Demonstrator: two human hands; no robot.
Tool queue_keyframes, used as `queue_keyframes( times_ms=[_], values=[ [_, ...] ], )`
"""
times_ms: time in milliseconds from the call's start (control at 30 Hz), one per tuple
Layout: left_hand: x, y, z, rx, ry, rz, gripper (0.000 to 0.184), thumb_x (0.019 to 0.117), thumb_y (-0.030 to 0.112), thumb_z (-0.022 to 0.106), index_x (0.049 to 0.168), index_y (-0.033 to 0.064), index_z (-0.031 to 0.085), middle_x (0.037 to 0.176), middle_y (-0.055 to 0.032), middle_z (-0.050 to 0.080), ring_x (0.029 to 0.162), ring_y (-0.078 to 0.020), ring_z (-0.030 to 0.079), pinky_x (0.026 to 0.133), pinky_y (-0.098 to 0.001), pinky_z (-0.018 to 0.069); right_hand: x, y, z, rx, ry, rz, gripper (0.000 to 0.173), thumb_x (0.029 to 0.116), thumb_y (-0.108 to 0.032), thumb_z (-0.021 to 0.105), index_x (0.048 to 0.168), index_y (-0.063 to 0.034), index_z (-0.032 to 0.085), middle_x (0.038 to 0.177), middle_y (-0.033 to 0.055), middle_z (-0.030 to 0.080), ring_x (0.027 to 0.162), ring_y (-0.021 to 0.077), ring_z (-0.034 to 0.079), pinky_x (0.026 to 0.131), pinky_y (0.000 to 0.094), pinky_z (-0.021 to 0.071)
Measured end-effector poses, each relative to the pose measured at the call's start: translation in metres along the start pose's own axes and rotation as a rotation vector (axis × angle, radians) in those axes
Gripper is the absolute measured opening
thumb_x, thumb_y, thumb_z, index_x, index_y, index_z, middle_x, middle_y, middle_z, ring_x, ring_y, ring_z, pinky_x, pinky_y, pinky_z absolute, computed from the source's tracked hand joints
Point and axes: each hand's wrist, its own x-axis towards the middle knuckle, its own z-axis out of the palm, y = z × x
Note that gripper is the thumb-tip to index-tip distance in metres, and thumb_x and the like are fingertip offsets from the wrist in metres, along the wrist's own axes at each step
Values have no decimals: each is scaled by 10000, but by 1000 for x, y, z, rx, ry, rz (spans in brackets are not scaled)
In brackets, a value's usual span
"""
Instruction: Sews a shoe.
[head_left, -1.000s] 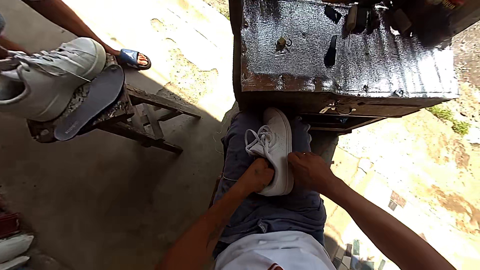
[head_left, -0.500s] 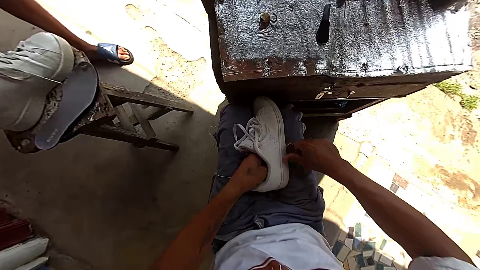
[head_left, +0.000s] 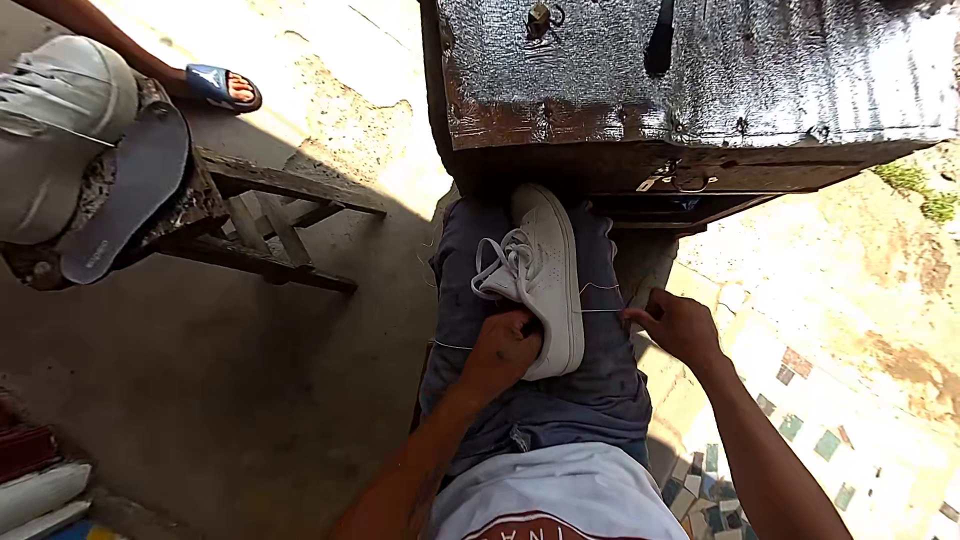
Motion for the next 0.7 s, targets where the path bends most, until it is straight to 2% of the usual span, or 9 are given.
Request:
queue_keyframes(
  times_ms=[67, 133, 300, 400, 467, 533, 600, 633, 700],
  values=[
    [5, 5, -3, 92, -70, -28, 177, 992, 197, 600, 955, 91, 736, 841, -25, 714, 811, -95, 683, 769, -361, 570, -3, 25, -5, -3, -9, 102, 598, 927, -610, 657, 816, -24, 614, 626, 126, 562, 610, 352, 596, 573, 605, 460],
    [9, 8, -6, 181, -94, -41, 228, 1012, 206, 548, 975, 62, 720, 853, -76, 702, 848, -179, 687, 794, -439, 555, -5, 29, -5, 28, -77, 65, 657, 918, -667, 615, 813, -19, 619, 628, 101, 556, 605, 309, 585, 583, 571, 467],
    [-2, 7, -4, 469, -35, 39, 308, 973, 166, 511, 767, -14, 652, 734, -183, 651, 777, -369, 683, 698, -569, 520, -40, 12, 18, 341, -301, -223, 783, 750, -912, 546, 698, -131, 548, 558, -58, 428, 510, 92, 438, 501, 356, 389],
    [-9, 0, 0, 576, 132, 154, 283, 959, 153, 523, 780, -9, 670, 726, -182, 662, 733, -376, 700, 640, -559, 542, -55, 15, 21, 499, -352, -313, 727, 737, -877, 621, 653, -164, 512, 537, -98, 399, 475, 24, 378, 462, 263, 322],
    [-11, -2, 2, 594, 179, 171, 271, 959, 151, 525, 803, -6, 683, 728, -176, 662, 714, -370, 698, 615, -549, 543, -61, 16, 21, 682, -311, -327, 604, 778, -738, 733, 673, -182, 522, 590, -136, 441, 507, -45, 379, 469, 175, 302],
    [-12, 1, 1, 606, 158, 140, 272, 973, 153, 523, 832, -11, 690, 749, -182, 668, 736, -375, 701, 633, -555, 548, -61, 4, 20, 775, -197, -369, 412, 906, -479, 761, 782, -127, 588, 728, -80, 536, 597, -31, 444, 524, 160, 356],
    [-12, 3, -2, 629, 116, 96, 284, 991, 164, 515, 849, -11, 689, 776, -191, 673, 764, -383, 701, 656, -565, 548, -56, -23, 20, 690, -35, -380, 241, 984, -303, 687, 995, -64, 722, 909, 1, 655, 658, -12, 506, 571, 159, 429],
    [-12, 4, -2, 644, 101, 83, 285, 995, 170, 512, 856, -6, 689, 786, -190, 676, 771, -385, 702, 657, -567, 547, -54, -40, 22, 584, 42, -340, 254, 1003, -305, 650, 1089, -89, 754, 985, 11, 684, 672, -5, 528, 587, 171, 458],
    [-12, 5, -4, 673, 89, 73, 284, 992, 181, 511, 869, 4, 696, 801, -189, 684, 776, -381, 708, 647, -564, 546, -48, -73, 31, 379, 135, -221, 329, 1007, -375, 615, 1199, -148, 756, 1084, 40, 685, 723, 81, 595, 634, 285, 527]
  ],
)
